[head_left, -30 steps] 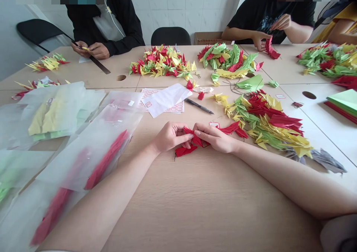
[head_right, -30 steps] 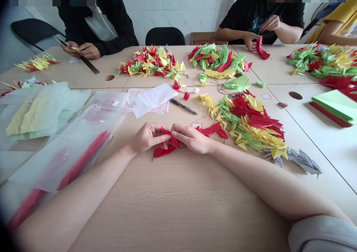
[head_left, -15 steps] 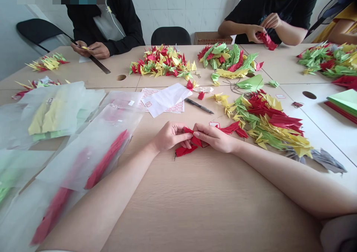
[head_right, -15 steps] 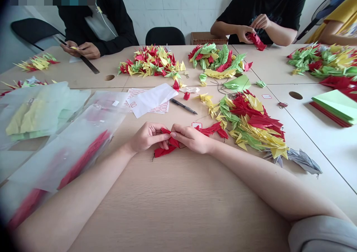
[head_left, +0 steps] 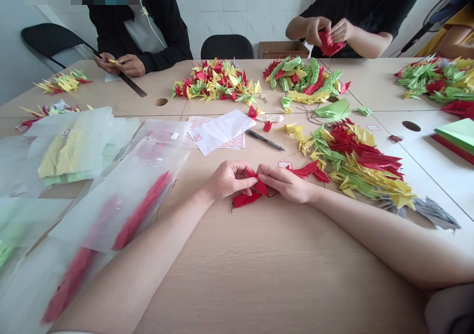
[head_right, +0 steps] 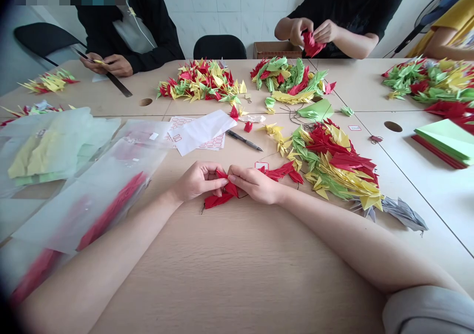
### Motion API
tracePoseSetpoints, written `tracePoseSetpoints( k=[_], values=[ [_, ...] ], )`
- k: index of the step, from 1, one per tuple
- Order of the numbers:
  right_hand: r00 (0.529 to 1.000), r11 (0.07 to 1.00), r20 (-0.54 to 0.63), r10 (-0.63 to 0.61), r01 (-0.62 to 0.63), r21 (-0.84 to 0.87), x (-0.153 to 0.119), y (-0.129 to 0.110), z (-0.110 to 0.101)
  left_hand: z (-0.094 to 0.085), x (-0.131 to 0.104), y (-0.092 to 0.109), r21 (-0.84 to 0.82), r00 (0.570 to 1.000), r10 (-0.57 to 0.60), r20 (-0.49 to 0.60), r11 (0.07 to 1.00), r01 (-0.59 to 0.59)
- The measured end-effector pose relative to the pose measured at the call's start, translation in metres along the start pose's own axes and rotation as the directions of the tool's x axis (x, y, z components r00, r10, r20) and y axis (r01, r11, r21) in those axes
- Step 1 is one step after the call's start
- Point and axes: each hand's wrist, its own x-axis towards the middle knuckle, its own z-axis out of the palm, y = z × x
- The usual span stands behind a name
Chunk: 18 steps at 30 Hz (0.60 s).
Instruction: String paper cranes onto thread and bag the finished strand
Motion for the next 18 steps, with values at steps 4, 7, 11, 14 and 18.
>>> tracePoseSetpoints(
  k=[4,7,11,14,18],
  values=[
    [1.000,1.000,-0.010,0.001,-0.001,0.019,0.0001,0.0010,0.0005,0.0004,-0.0011,0.0022,-0.006,1.000,-0.022,-0.004,1.000,0.022],
    [1.000,1.000,-0.017,-0.001,0.002,0.030,0.0001,0.0029,0.0014,0.0006,-0.0011,0.0043,0.006,0.999,-0.045,-0.009,0.999,0.045],
    [0.999,1.000,-0.033,-0.002,0.002,-0.005,0.0000,0.0037,0.0023,0.0012,-0.0002,0.0040,-0.029,0.998,-0.059,0.001,0.998,0.059],
    [0.999,1.000,-0.040,0.000,-0.001,-0.024,0.0001,0.0026,0.0023,0.0020,0.0008,0.0011,-0.080,0.997,-0.078,-0.004,0.994,0.077],
    [0.999,0.998,-0.044,0.011,-0.013,-0.057,0.0000,0.0016,0.0014,0.0031,0.0017,-0.0023,-0.153,0.994,-0.085,-0.066,0.985,0.074]
  ],
)
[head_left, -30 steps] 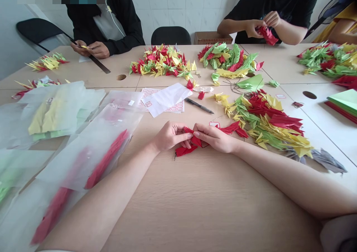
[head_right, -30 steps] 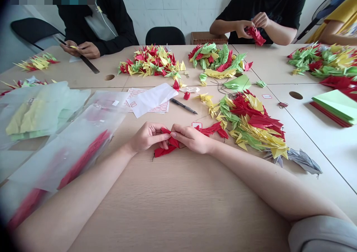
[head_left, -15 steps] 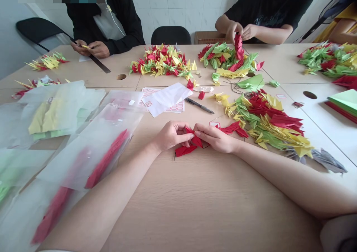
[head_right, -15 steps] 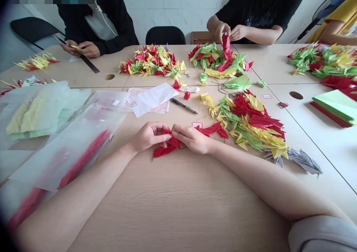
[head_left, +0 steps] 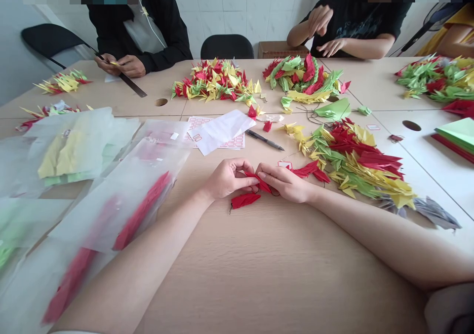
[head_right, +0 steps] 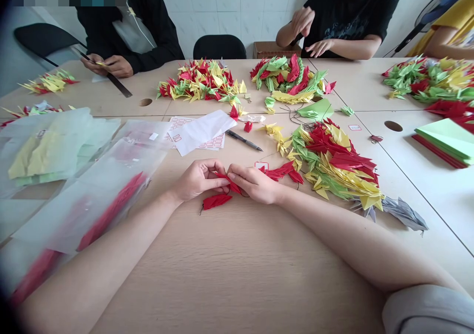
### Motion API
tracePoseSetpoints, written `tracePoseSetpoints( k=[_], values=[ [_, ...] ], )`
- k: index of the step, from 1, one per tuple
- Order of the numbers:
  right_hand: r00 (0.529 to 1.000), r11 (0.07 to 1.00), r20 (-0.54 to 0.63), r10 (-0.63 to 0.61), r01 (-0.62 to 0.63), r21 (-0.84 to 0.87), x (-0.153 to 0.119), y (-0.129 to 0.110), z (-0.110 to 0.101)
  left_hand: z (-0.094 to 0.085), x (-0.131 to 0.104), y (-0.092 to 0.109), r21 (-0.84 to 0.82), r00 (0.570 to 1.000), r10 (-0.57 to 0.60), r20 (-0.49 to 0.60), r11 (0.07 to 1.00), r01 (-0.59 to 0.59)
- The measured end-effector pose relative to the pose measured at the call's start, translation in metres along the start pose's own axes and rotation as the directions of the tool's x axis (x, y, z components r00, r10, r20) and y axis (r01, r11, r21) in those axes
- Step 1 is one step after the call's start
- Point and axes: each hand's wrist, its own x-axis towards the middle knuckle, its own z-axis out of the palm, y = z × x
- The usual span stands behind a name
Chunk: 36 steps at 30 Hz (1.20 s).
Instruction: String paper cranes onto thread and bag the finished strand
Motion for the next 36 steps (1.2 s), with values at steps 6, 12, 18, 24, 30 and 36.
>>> tracePoseSetpoints(
  k=[6,12,18,24,30,36],
  values=[
    [1.000,0.999,0.010,-0.005,0.005,-0.036,0.0001,0.0007,-0.0011,0.0005,0.0000,-0.0019,-0.026,1.000,0.005,-0.021,1.000,-0.005],
    [1.000,1.000,0.029,0.005,-0.005,0.004,0.0004,-0.0020,-0.0025,0.0005,-0.0010,-0.0001,-0.019,1.000,0.003,-0.018,1.000,-0.004],
    [0.999,0.999,0.036,0.022,-0.023,0.029,0.0004,-0.0033,-0.0031,-0.0002,-0.0034,0.0061,-0.017,1.000,-0.018,-0.002,1.000,0.018],
    [0.999,1.000,0.030,0.012,-0.012,0.001,0.0018,-0.0068,-0.0023,-0.0012,-0.0038,0.0072,-0.011,1.000,-0.024,-0.007,1.000,0.024],
    [1.000,1.000,0.008,-0.020,0.020,-0.005,0.0013,-0.0063,-0.0034,-0.0012,-0.0040,0.0068,-0.024,1.000,-0.016,-0.005,1.000,0.015],
    [0.996,0.997,-0.043,-0.075,0.076,0.018,0.0002,-0.0006,-0.0021,0.0002,-0.0023,0.0022,-0.061,0.989,0.079,-0.126,0.994,-0.087]
  ],
)
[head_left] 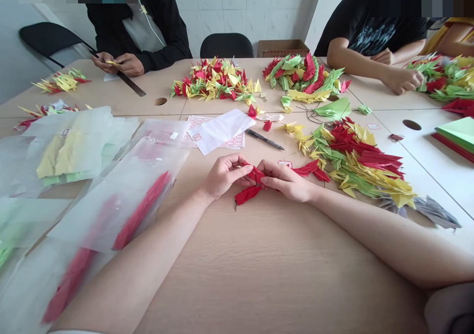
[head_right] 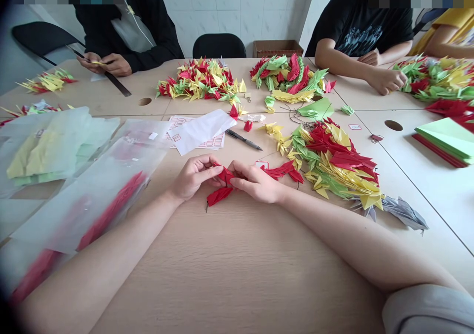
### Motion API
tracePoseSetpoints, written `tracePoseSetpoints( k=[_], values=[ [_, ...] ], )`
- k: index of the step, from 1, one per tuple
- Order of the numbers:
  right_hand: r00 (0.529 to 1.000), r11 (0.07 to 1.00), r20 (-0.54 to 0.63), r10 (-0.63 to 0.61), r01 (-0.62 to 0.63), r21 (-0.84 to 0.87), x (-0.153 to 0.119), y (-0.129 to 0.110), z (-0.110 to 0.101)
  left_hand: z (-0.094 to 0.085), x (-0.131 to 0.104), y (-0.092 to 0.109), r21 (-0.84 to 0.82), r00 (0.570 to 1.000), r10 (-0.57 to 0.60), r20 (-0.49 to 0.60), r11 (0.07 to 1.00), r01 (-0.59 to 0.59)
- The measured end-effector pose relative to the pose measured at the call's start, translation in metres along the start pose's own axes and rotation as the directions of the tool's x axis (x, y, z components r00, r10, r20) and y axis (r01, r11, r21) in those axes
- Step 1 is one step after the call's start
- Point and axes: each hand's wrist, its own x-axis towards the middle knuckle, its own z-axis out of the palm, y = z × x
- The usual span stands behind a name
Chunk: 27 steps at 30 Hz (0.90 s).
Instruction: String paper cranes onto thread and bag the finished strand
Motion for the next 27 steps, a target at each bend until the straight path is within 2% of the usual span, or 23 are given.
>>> tracePoseSetpoints(
  k=[3,7,12,16,19,23,27],
  values=[
    [0.994,0.998,-0.111,-0.010,0.003,-0.057,0.0008,0.0016,0.0019,0.0005,0.0003,-0.0018,-0.007,1.000,0.003,-0.004,1.000,-0.003],
    [0.973,0.991,-0.228,-0.039,0.008,-0.136,0.0011,0.0020,0.0048,0.0033,-0.0006,-0.0023,0.043,0.998,-0.055,0.014,0.998,0.055],
    [0.895,0.960,-0.414,-0.164,0.049,-0.274,0.0005,0.0014,0.0085,0.0068,-0.0007,-0.0015,0.039,0.997,-0.079,-0.002,0.996,0.079],
    [0.869,0.929,-0.410,-0.278,0.134,-0.345,0.0013,0.0015,0.0085,0.0075,0.0000,-0.0007,0.006,0.997,-0.074,-0.001,0.997,0.074],
    [0.865,0.922,-0.397,-0.306,0.165,-0.350,0.0021,0.0013,0.0078,0.0080,-0.0003,-0.0008,-0.006,0.997,-0.073,-0.008,0.997,0.073],
    [0.882,0.942,-0.376,-0.285,0.186,-0.278,0.0021,0.0015,0.0074,0.0058,-0.0003,-0.0017,-0.023,0.997,-0.083,0.002,0.996,0.083],
    [0.914,0.975,-0.346,-0.210,0.169,-0.146,0.0003,0.0036,0.0074,0.0017,0.0004,-0.0021,-0.047,0.995,-0.092,0.044,0.994,0.094]
  ],
)
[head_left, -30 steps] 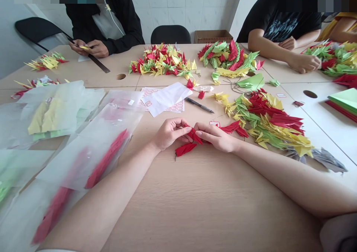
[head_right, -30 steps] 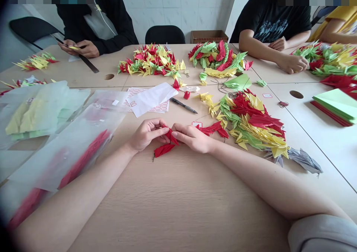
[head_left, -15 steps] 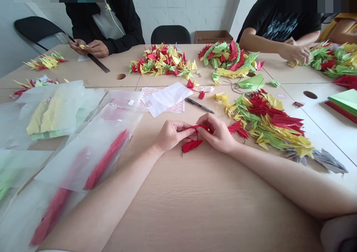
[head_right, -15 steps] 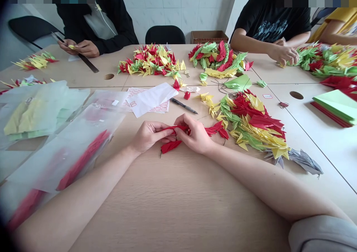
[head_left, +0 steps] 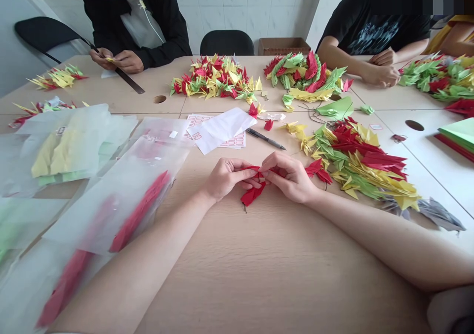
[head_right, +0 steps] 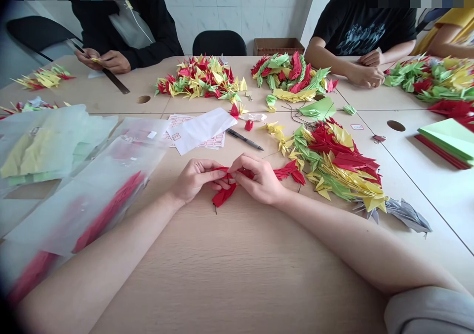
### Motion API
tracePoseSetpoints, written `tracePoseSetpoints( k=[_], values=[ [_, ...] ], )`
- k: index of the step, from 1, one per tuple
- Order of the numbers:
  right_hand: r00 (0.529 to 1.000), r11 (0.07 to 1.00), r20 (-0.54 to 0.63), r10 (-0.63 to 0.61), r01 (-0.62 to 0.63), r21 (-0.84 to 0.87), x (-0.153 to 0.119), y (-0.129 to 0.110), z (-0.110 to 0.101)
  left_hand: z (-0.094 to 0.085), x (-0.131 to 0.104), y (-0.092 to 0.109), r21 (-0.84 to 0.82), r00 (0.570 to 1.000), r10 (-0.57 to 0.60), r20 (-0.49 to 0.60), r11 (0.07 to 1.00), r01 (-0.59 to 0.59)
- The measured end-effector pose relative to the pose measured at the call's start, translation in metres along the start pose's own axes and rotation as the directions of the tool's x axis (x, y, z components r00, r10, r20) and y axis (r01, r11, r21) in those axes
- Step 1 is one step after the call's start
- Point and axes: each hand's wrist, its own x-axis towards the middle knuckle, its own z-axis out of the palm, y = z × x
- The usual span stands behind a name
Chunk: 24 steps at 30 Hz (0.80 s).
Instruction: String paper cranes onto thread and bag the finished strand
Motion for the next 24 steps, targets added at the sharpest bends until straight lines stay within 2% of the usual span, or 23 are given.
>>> tracePoseSetpoints(
  k=[5,8,10,12,18,24],
  values=[
    [0.978,0.960,0.073,0.196,-0.206,0.188,0.000,-0.001,-0.001,0.001,-0.001,0.001,0.036,1.000,0.003,0.025,0.999,-0.004],
    [0.953,0.958,0.129,0.274,-0.282,0.054,0.003,-0.006,0.000,0.004,-0.001,0.001,0.054,0.999,-0.016,0.034,0.998,0.014],
    [0.947,0.961,0.163,0.275,-0.266,-0.074,0.005,-0.009,0.000,0.005,-0.002,0.001,0.053,0.999,-0.025,0.024,0.998,0.024],
    [0.951,0.964,0.177,0.255,-0.238,-0.116,0.006,-0.010,-0.001,0.005,-0.002,0.001,0.050,1.000,-0.028,0.009,0.998,0.027],
    [0.947,0.975,0.236,0.219,-0.205,-0.082,0.005,-0.008,-0.002,0.004,-0.003,0.004,0.062,0.999,-0.046,0.028,0.997,0.045],
    [0.943,0.974,0.247,0.223,-0.205,-0.097,0.005,-0.004,-0.003,0.003,-0.004,0.005,0.059,0.997,-0.058,0.054,0.997,0.054]
  ],
)
